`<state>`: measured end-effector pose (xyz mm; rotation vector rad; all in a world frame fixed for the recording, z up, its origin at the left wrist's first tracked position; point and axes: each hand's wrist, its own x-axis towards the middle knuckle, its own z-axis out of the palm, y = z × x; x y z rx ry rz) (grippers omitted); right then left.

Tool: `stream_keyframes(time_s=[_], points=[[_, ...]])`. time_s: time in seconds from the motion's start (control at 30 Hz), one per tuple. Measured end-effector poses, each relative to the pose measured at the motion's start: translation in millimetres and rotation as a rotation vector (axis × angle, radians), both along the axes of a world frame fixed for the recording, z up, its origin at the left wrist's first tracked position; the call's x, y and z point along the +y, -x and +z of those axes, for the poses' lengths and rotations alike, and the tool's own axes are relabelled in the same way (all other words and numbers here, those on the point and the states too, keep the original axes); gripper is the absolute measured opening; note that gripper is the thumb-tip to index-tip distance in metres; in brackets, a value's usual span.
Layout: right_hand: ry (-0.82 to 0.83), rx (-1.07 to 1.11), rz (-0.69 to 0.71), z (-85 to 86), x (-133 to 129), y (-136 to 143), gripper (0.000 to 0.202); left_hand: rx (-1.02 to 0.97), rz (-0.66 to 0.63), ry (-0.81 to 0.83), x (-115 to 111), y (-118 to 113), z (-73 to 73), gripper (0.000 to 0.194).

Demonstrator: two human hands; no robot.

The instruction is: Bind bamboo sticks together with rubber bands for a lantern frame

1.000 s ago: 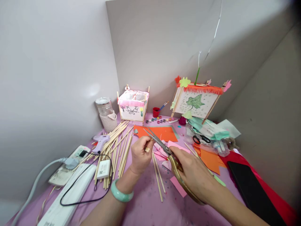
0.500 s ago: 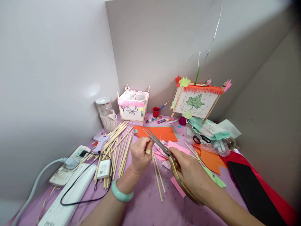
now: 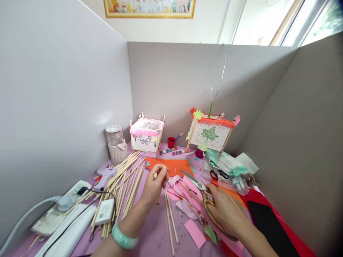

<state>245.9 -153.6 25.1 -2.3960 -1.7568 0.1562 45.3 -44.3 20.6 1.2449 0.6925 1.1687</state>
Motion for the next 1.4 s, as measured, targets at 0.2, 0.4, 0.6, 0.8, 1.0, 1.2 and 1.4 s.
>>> stream_keyframes(time_s=[0.2,0.4,0.6,0.8,1.0,1.2,1.4], points=[[0.144,0.014,0.063,-33.3,-10,-24,0.054,-0.06,-0.115,0.162,-2,-9,2.5,0.024],[-0.008,-0.044,0.117,-1.5,-7,-7,0.036,0.002,-0.102,0.093,-5,-17,-0.3,0.025],[-0.209,0.28,0.313,22.2,-1,14,0.031,0.166,-0.222,0.047,-4,-8,-12.4,0.035],[-0.24,0.488,0.417,17.6,4,48,0.028,-0.095,-0.289,0.266,-5,5,4.5,0.033],[-0.065,0.929,0.441,-18.2,8,91,0.03,-0.308,-0.318,0.391,-15,3,20.6,0.02],[-0.087,1.172,0.376,-40.9,8,111,0.024,-0.304,-0.155,0.265,-20,1,10.7,0.022],[-0.103,1.083,0.404,-53.3,3,116,0.016,-0.245,-0.232,0.215,-22,11,7.9,0.02]])
